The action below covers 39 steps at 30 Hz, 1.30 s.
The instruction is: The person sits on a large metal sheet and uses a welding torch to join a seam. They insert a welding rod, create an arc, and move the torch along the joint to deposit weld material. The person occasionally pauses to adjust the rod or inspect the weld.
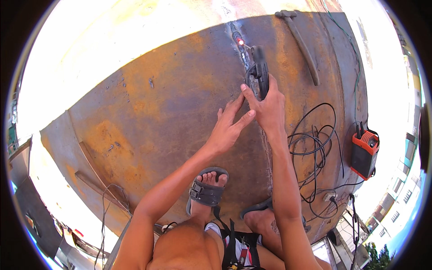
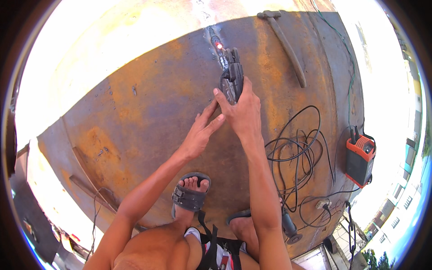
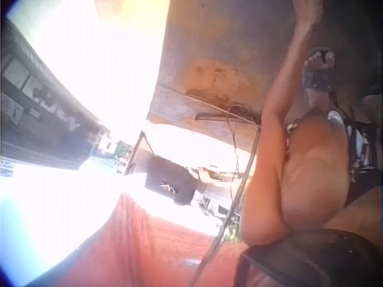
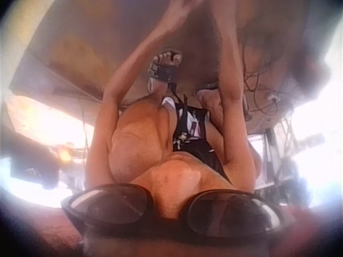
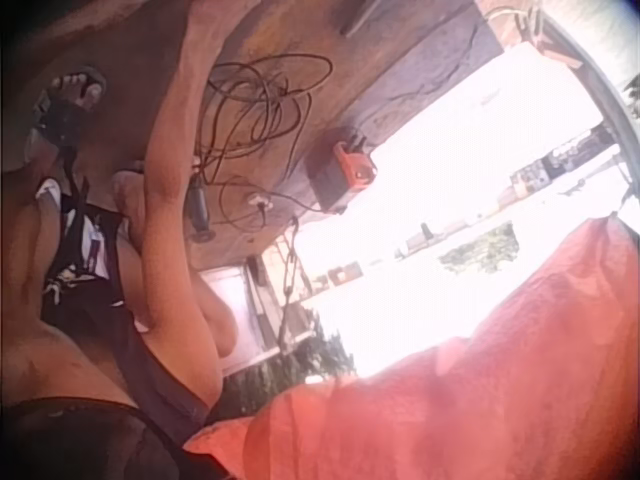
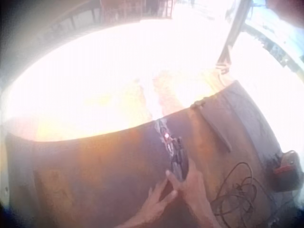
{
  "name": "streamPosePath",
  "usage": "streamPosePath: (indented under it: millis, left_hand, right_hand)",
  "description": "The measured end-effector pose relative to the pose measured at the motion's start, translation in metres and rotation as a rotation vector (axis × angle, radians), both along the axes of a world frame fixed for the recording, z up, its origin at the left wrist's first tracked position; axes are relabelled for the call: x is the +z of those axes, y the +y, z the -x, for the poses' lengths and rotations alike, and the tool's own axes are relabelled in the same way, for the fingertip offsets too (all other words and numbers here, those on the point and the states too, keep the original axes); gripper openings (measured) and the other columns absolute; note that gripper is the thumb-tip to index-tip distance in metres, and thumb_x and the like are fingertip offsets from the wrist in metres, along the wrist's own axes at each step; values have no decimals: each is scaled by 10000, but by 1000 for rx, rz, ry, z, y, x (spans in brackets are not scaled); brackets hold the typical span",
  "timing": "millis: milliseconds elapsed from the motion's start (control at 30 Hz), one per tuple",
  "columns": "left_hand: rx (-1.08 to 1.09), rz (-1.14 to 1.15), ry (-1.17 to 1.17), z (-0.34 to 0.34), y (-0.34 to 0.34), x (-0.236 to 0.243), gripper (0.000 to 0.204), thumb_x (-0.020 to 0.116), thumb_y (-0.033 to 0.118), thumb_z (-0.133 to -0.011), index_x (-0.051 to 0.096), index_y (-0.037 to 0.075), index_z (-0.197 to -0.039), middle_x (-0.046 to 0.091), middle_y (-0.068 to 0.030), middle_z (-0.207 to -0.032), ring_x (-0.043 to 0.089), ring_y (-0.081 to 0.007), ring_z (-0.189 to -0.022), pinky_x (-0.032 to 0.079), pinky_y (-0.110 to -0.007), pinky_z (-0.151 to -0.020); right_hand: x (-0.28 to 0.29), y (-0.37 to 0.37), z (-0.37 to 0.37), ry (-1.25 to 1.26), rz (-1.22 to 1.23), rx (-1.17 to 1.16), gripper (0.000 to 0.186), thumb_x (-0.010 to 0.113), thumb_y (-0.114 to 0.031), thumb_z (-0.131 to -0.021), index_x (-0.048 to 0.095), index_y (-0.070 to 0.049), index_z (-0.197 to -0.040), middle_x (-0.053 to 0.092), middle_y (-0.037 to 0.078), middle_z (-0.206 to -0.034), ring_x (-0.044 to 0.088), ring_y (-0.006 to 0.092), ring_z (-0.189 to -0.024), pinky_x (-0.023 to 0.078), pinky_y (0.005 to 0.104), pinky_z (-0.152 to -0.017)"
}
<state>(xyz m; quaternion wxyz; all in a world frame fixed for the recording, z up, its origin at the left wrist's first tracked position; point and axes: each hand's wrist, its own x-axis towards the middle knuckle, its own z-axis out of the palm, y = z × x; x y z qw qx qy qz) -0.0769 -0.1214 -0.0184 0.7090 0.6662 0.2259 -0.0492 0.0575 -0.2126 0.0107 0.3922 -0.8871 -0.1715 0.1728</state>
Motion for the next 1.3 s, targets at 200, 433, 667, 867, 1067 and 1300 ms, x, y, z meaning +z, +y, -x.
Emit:
streamPosePath:
  millis: [200,433,667,867,1067,1300]
  left_hand:
    - [2,-5,3,1,0,-2,981,517,687,-1082,248,21,-1751,356,-282,-1747,221,-429,-1669,-37,-674,-1317]
    - [8,-6,3,1,0,-4,986,520,701,-1074,258,34,-1752,356,-274,-1748,226,-430,-1666,-32,-669,-1320]
    - [19,19,14,1,1,-6,956,537,688,-1073,259,89,-1764,349,-229,-1766,227,-449,-1660,-20,-667,-1324]
    - [3,-7,5,-1,1,-2,942,528,669,-1081,252,83,-1764,367,-237,-1756,237,-413,-1671,-31,-695,-1312]
    - [8,-13,0,-1,0,-4,948,532,670,-1077,256,76,-1762,370,-250,-1749,244,-423,-1666,-30,-692,-1312]
    - [10,-8,-4,0,0,-5,961,521,679,-1081,250,54,-1758,368,-245,-1754,221,-425,-1673,-39,-680,-1316]
  right_hand:
    - [0,1,1,3,-5,7,737,840,-460,-929,612,79,-1377,784,269,-1055,793,429,-982,604,498,-854]
    - [1,1,1,0,-3,8,724,836,-464,-933,617,80,-1357,784,270,-1047,793,431,-979,606,500,-857]
    - [-4,1,1,-24,-59,3,733,847,-457,-928,601,74,-1368,786,264,-1059,795,422,-984,605,495,-853]
    - [0,2,1,1,-39,-42,699,858,-417,-924,608,67,-1361,791,259,-1046,797,417,-988,601,491,-854]
    - [2,2,-1,-15,-37,-11,689,853,-403,-927,618,77,-1362,789,267,-1063,796,422,-995,603,490,-863]
    - [2,2,0,-17,-50,-12,694,856,-395,-924,615,75,-1373,792,261,-1070,797,417,-1001,605,487,-872]
